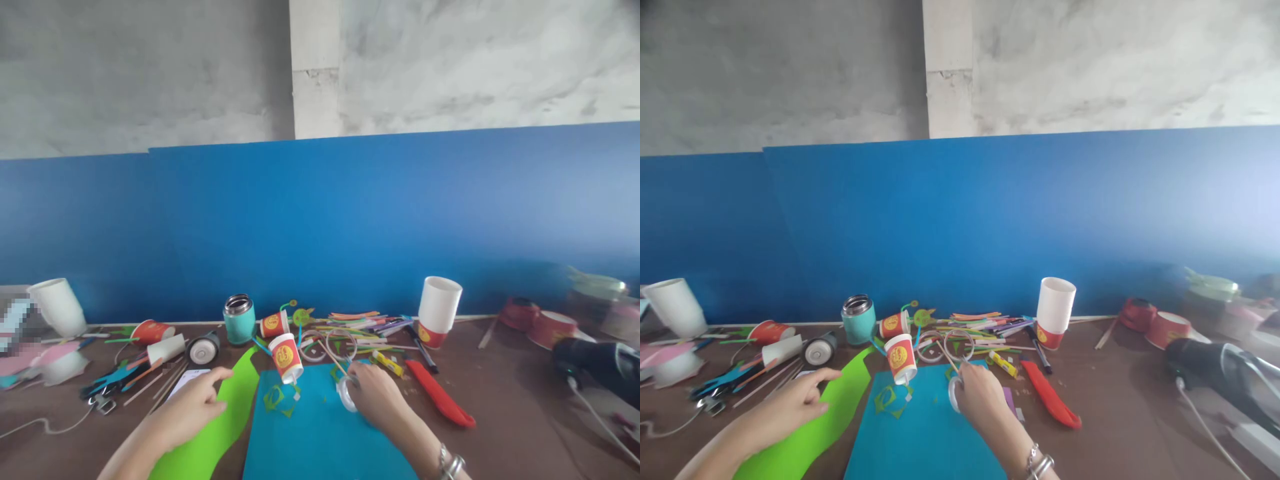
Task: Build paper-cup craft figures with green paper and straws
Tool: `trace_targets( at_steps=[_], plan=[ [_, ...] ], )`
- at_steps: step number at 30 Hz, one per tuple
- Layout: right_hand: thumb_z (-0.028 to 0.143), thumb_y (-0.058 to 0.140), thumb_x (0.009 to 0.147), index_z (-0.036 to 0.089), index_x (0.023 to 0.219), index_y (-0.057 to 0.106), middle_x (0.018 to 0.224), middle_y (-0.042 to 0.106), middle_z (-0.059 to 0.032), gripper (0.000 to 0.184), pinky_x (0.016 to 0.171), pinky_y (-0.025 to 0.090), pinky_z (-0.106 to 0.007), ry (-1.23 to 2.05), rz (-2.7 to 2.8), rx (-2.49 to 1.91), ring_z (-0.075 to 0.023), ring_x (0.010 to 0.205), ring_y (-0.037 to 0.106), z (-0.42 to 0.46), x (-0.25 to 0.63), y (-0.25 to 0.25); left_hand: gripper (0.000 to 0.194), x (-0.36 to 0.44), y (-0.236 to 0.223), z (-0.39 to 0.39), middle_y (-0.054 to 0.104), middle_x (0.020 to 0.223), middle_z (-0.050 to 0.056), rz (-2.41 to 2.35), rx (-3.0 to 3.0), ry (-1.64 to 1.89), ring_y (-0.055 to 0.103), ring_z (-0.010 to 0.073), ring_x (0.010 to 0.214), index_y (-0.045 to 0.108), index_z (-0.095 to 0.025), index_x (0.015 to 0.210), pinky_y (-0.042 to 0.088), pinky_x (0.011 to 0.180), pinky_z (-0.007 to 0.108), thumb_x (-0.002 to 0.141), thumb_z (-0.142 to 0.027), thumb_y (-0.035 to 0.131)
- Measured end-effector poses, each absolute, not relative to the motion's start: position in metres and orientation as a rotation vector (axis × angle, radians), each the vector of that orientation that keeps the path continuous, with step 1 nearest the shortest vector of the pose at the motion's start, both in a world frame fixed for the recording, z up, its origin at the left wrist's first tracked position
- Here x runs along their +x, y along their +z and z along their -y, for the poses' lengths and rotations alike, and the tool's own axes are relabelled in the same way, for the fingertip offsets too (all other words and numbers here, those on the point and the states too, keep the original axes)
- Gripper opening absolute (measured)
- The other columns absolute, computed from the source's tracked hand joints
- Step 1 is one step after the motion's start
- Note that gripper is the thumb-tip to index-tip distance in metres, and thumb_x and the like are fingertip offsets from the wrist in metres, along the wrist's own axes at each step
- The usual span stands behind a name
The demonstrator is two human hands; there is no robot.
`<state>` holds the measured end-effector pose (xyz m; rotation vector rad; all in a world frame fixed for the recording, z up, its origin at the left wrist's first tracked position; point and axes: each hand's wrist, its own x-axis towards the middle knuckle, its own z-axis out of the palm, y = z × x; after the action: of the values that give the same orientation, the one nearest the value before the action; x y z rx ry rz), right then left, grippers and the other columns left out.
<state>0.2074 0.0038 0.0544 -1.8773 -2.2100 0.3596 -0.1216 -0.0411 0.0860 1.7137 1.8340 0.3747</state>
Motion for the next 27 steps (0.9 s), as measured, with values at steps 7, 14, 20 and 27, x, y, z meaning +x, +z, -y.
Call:
trace_targets(
  at_steps=[7, 14, 20, 27],
  plan=[
    [0.032, 0.048, 0.083, 0.016, 0.091, 0.066, 0.072, 0.067, -0.0046, 0.025, 0.058, 0.042, -0.025, 0.708, 1.849, -1.529, -0.0182, 0.065, 0.061, -0.01, 0.211, 0.059, 0.05, -0.112, 0.129, 0.066, 0.042, 0.063, -0.005, -1.685, 1.774, 0.558, 0.044, 0.015, 0.061, 0.051, -0.02, 0.12, 0.034, 0.058, 0.022, 0.077, -0.047, 0.05],
    [0.051, 0.056, 0.076, 0.014, 0.091, 0.063, 0.068, 0.062, -0.0019, 0.04, 0.046, 0.041, -0.021, 1.049, 1.408, -1.138, -0.0113, 0.051, 0.053, -0.006, 0.208, 0.074, 0.036, 0.0, 0.06, 0.051, 0.051, 0.07, -0.004, -1.434, 1.666, 0.547, 0.043, 0.0113, 0.055, 0.051, -0.018, 0.114, 0.033, 0.052, 0.021, 0.078, -0.018, 0.046],
    [0.035, 0.055, 0.078, 0.015, 0.085, 0.061, 0.063, 0.061, 0.0013, 0.022, 0.043, 0.04, -0.018, 1.289, 1.802, -1.245, -0.0083, 0.045, 0.052, -0.003, 0.204, 0.05, 0.046, 0.018, 0.023, 0.033, 0.067, 0.075, 0.0, -1.641, 2.011, 0.249, 0.063, 0.0177, 0.076, 0.05, -0.02, 0.121, 0.041, 0.063, 0.023, 0.075, -0.016, 0.056],
    [0.019, 0.049, 0.075, 0.017, 0.081, 0.061, 0.054, 0.056, 0.0039, 0.014, 0.039, 0.036, -0.015, 1.247, 2.077, -1.398, -0.0077, 0.042, 0.052, 0.002, 0.196, 0.026, 0.032, -0.023, 0.091, -0.066, 0.065, 0.11, 0.011, -1.939, 2.442, 0.184, 0.061, 0.0232, 0.102, 0.058, -0.022, 0.115, 0.045, 0.08, 0.032, 0.094, -0.018, 0.034]
  ],
)
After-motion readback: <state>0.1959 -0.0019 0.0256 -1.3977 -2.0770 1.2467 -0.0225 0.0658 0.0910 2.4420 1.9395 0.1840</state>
